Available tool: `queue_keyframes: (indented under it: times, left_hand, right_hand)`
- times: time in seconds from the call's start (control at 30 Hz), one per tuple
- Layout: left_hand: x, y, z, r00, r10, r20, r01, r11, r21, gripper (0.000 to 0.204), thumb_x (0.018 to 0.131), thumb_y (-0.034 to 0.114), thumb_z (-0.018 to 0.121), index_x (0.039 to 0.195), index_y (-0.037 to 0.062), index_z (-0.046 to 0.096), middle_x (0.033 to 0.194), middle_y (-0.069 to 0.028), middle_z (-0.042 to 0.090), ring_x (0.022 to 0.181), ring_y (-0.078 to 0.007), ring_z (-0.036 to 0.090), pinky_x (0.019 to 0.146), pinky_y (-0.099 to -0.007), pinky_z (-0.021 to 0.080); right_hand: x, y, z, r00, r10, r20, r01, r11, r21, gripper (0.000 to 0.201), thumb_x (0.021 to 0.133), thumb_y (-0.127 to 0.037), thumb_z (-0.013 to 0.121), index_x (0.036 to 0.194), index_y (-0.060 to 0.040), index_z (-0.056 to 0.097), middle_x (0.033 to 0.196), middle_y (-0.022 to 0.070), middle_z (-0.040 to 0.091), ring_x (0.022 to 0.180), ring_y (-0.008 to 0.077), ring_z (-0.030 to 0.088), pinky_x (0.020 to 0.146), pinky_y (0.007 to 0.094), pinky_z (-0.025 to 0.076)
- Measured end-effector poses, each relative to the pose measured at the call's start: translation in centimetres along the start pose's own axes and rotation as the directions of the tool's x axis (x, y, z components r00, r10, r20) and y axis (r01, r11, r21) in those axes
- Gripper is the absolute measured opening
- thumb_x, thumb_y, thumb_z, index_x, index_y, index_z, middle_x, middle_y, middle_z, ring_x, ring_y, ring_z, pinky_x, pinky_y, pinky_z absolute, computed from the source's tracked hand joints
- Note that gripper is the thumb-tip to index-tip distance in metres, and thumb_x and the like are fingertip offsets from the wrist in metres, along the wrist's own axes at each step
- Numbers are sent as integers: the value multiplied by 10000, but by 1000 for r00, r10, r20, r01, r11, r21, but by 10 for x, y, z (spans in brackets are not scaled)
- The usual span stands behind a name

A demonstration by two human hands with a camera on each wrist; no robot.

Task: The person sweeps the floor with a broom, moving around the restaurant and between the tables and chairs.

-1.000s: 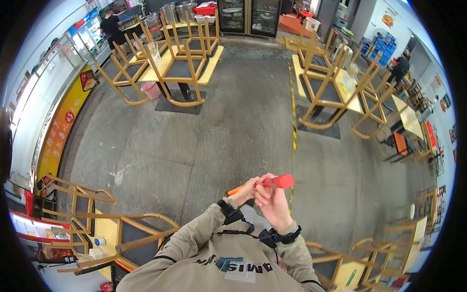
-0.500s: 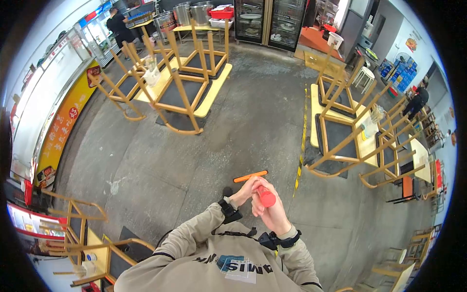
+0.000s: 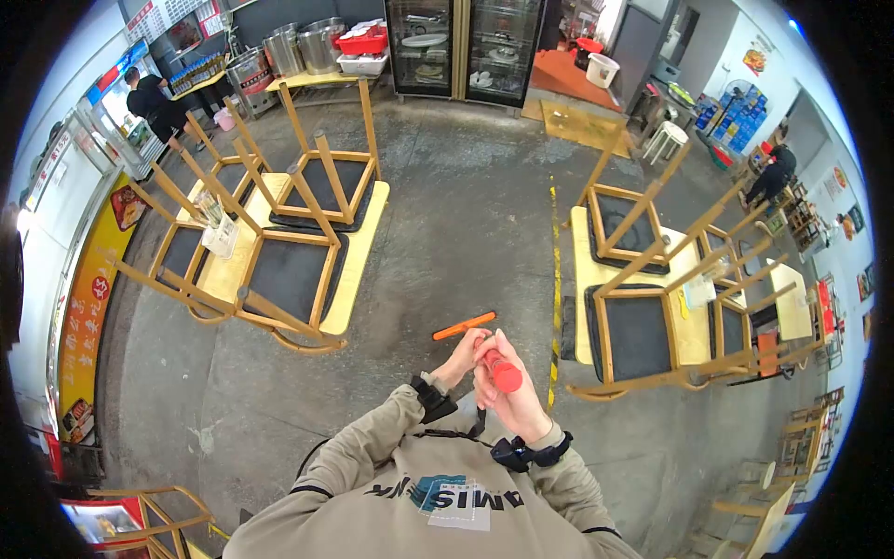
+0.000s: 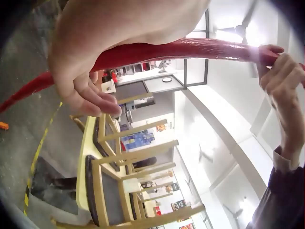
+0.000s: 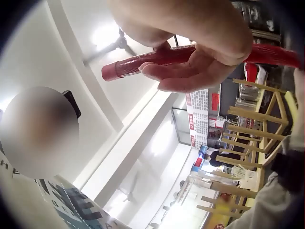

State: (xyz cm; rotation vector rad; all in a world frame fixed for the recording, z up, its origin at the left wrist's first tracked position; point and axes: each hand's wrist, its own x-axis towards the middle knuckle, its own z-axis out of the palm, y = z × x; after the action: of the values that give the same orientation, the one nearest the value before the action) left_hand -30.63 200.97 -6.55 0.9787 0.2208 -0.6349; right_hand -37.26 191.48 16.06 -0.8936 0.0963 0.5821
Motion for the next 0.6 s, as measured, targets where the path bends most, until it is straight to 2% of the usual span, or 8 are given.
queue_keyframes:
  times: [0.1, 0.13, 0.23, 0.27, 0.37, 0.43, 0.5, 0.6]
  left_hand:
    - [41, 37, -16, 996, 60, -62, -59, 998, 12, 315, 925, 347, 383, 1112, 102, 446, 940, -47, 500, 837, -160, 563, 745, -295, 483]
    - [54, 45, -19, 968, 251, -31, -239, 949, 207, 307, 937, 338, 372, 1109, 97, 453, 927, -38, 499, 824, -139, 545, 723, -276, 482]
    - [111, 79, -28, 946, 322, -22, -316, 939, 134, 292, 952, 310, 346, 1084, 82, 472, 910, -34, 503, 832, -127, 538, 706, -249, 481]
    - [132, 91, -26, 970, 221, -105, -214, 974, 74, 336, 946, 357, 334, 1054, 83, 495, 925, -35, 539, 866, -128, 557, 756, -270, 473]
    - [209, 120, -32, 981, 155, -119, -150, 987, 49, 375, 933, 409, 325, 1042, 98, 505, 981, -42, 571, 921, -137, 576, 827, -303, 454]
    - [241, 173, -22, 965, 196, -174, -168, 972, 162, 393, 914, 449, 330, 1056, 124, 501, 1030, -46, 583, 962, -157, 586, 874, -327, 434]
    - [285, 188, -40, 995, 43, -91, -55, 989, -135, 271, 929, 300, 413, 1003, 66, 529, 917, -43, 565, 924, -141, 549, 837, -320, 432]
    - [347, 217, -58, 979, 118, -164, -155, 960, -234, 327, 937, 320, 366, 992, 53, 548, 850, -34, 576, 829, -134, 550, 791, -296, 434]
  right_hand:
    - [69, -25, -18, 995, 73, 61, -70, 996, -54, 336, 980, -391, 304, 900, -104, 460, 491, -31, 319, 393, 88, 327, 443, 230, 352]
    - [93, -36, -26, 990, 117, 75, -114, 993, -40, 321, 975, -379, 316, 903, -102, 462, 495, -28, 323, 397, 92, 336, 450, 241, 356]
    - [163, -69, -49, 977, 188, 102, -186, 982, -29, 313, 966, -372, 331, 908, -99, 473, 490, -24, 325, 401, 93, 349, 452, 244, 356]
    - [186, -85, -55, 976, 191, 103, -189, 982, -30, 313, 961, -360, 335, 902, -92, 486, 481, -20, 329, 399, 94, 358, 447, 244, 358]
    - [250, -142, -78, 969, 218, 117, -214, 976, -38, 325, 958, -367, 336, 886, -90, 491, 461, -16, 334, 378, 95, 356, 429, 239, 362]
    - [297, -180, -95, 959, 240, 148, -232, 970, -71, 331, 956, -370, 339, 878, -87, 490, 454, -12, 341, 366, 97, 355, 419, 239, 365]
    - [338, -209, -105, 940, 298, 167, -283, 953, -108, 336, 954, -374, 342, 870, -83, 489, 447, -8, 347, 354, 98, 354, 409, 238, 367]
    - [396, -248, -111, 930, 300, 213, -259, 944, -203, 343, 947, -377, 354, 840, -73, 470, 437, 6, 355, 344, 108, 358, 403, 247, 372]
